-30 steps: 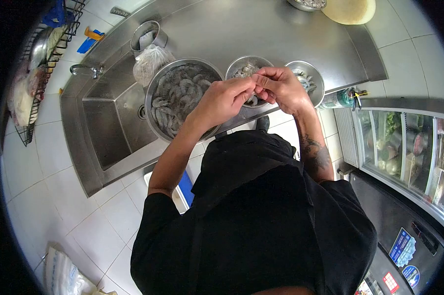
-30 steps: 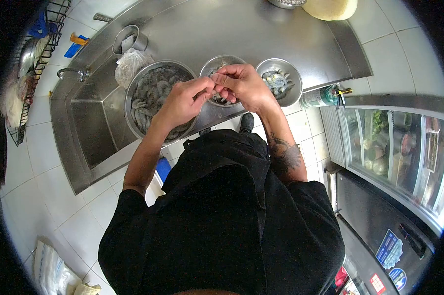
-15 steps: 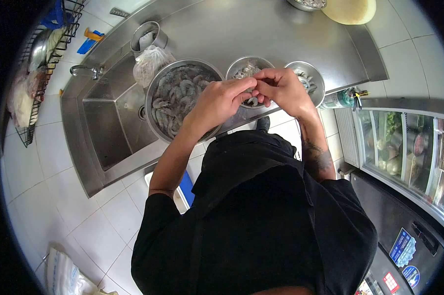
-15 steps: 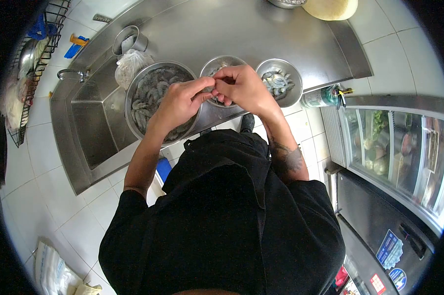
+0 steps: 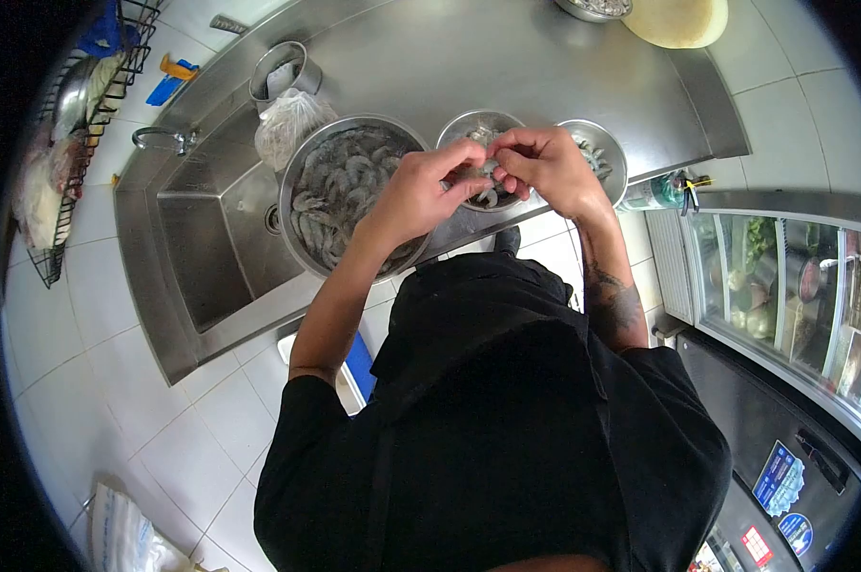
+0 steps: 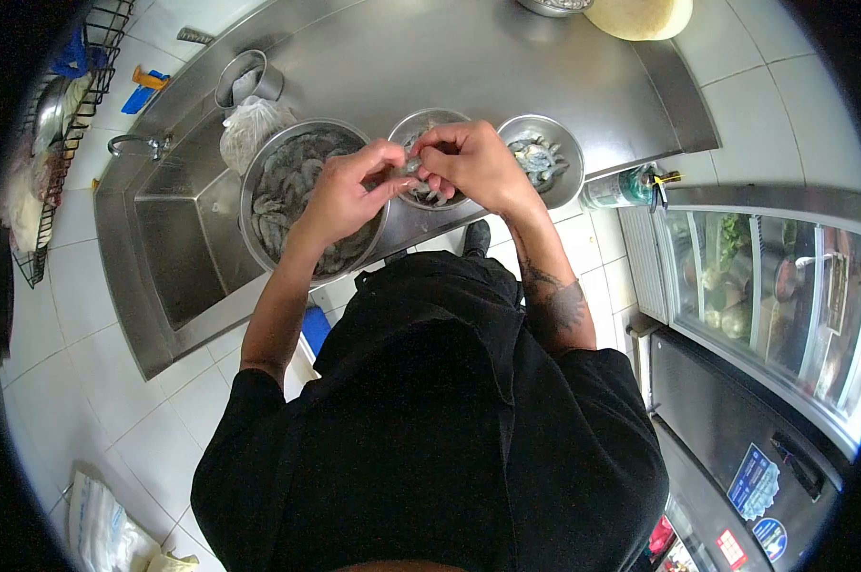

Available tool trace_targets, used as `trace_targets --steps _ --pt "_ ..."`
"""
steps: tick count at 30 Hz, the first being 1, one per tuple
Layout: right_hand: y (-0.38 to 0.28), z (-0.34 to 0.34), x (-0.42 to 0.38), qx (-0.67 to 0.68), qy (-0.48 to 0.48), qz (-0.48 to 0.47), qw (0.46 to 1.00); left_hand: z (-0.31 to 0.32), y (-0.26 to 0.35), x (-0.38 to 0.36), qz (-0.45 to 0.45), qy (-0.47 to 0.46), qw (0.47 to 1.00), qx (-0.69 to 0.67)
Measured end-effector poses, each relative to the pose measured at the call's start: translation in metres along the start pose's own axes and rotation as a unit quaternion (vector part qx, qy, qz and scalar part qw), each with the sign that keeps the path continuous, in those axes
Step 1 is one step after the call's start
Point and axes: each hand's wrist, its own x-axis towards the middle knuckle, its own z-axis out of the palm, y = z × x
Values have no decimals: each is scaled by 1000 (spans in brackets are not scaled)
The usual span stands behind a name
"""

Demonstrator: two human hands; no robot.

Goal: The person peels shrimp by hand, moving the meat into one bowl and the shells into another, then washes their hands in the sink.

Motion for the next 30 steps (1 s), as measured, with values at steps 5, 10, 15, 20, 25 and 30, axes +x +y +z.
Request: trace_targets --steps 5,10,15,20,25,30 --pt "-1 -8 3 7 5 -9 1000 -1 5 6 -5 -7 1000 21" --pt "3 -13 -1 9 4 -2 1000 4 -6 6 30 2 999 17" --pt "19 -29 -1 41 49 -33 997 10 -12 7 79 35 996 12" --pt "16 -26 -6 77 26 -17 997 23 -10 12 29 47 994 -99" --pt "18 -21 -11 95 -11 -40 995 17 -1 14 37 9 999 -12" --pt "18 -14 -11 225 2 14 974 17 -6 17 115 21 993 29"
